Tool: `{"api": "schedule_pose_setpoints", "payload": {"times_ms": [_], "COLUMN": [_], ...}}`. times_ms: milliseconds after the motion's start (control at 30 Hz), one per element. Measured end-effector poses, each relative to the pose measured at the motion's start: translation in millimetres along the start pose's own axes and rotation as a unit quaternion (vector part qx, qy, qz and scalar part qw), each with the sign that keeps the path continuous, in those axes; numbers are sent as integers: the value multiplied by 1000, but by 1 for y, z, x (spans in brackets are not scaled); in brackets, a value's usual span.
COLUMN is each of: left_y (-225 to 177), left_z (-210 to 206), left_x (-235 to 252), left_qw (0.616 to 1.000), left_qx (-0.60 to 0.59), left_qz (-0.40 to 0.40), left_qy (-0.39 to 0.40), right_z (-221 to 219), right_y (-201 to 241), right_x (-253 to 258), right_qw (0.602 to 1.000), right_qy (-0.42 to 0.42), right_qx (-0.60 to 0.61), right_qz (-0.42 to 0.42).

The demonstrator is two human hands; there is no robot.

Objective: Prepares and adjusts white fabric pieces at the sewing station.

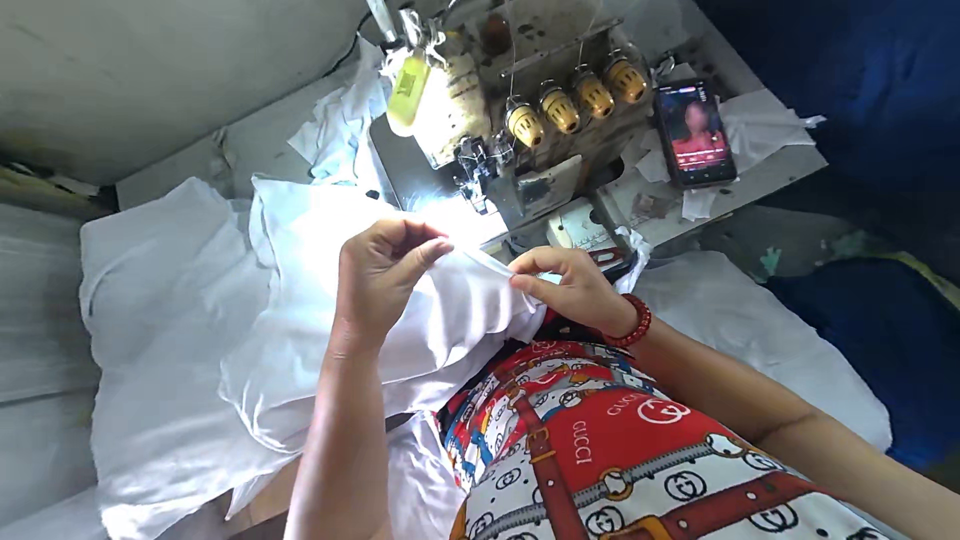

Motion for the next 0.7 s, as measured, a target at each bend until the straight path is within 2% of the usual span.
{"api": "schedule_pose_setpoints", "payload": {"times_ms": [100, 167, 233, 300, 367, 433, 500, 633, 700], "left_y": [9, 13, 9, -4, -19, -27, -20, 26, 41], "left_z": [4, 8, 17, 30, 40, 39, 26, -19, -36], "left_x": [-1, -6, -12, -17, -18, -11, 2, 19, 21], "left_qw": [998, 992, 989, 993, 988, 966, 953, 970, 976], "left_qx": [50, 110, 124, 79, 55, 77, 132, 192, 184], "left_qz": [3, 20, 30, 6, -52, -127, -155, -67, -59], "left_qy": [-25, -57, -73, -83, -136, -211, -225, -135, -104], "right_z": [-6, -17, -32, -42, -47, -46, -42, -27, -19], "right_y": [12, 22, 32, 45, 60, 67, 55, -9, -27], "right_x": [-2, -2, 1, 9, 21, 29, 31, 6, -10], "right_qw": [994, 992, 998, 995, 982, 974, 979, 984, 982], "right_qy": [56, 59, 33, 17, 32, 46, 48, 25, -19], "right_qx": [35, 38, 30, 52, 106, 145, 167, 140, 105], "right_qz": [-89, -102, -36, 77, 155, 167, 108, -109, -155]}}
Point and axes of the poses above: each hand's wrist, its own x-axis towards the middle knuckle, its own z-axis out of the back of the hand, y = z × x, the point moved 2 cm from there along x, towards the middle knuckle, and after that the axes turned 2 degrees about y, right-handed, at the moved point
